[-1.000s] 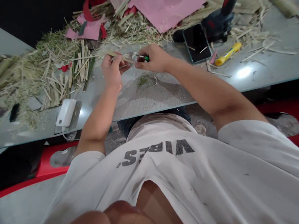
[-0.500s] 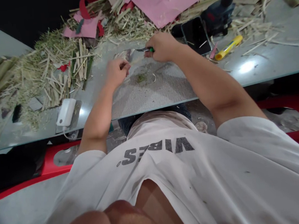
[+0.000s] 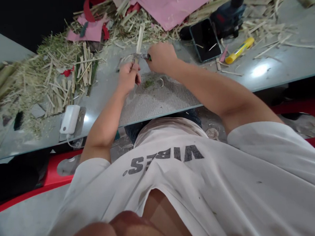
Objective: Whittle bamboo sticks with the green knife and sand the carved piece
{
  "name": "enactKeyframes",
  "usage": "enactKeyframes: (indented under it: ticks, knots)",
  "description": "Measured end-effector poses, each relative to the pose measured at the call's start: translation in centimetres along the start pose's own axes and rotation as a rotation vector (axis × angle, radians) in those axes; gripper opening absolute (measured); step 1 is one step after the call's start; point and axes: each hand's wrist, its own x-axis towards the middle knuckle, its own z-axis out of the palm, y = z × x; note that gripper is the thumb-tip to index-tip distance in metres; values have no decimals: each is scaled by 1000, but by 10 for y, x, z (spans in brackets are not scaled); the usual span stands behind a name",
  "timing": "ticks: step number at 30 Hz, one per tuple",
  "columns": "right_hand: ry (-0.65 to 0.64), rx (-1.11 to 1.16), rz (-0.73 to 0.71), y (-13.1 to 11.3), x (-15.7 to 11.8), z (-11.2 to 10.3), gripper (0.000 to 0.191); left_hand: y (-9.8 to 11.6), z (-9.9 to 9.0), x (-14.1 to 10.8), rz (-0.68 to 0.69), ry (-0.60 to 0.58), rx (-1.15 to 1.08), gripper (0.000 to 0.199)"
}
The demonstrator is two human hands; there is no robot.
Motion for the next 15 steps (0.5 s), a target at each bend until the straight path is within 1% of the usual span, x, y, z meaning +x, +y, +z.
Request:
enactKeyframes:
  ticks: [3, 6, 9, 15]
  knots:
    - [-60, 37, 5, -7, -2, 6, 26, -7, 5, 0, 62, 4, 33, 39]
    - [-91, 25, -11, -11, -4, 9, 29, -13, 9, 0, 83, 4, 39, 40]
    - [-60, -9, -7, -13, -4, 11, 33, -14, 12, -1, 81, 34, 33, 40]
    - [-15, 12, 24, -12, 1, 15, 41, -5, 17, -8, 124, 101, 95, 47]
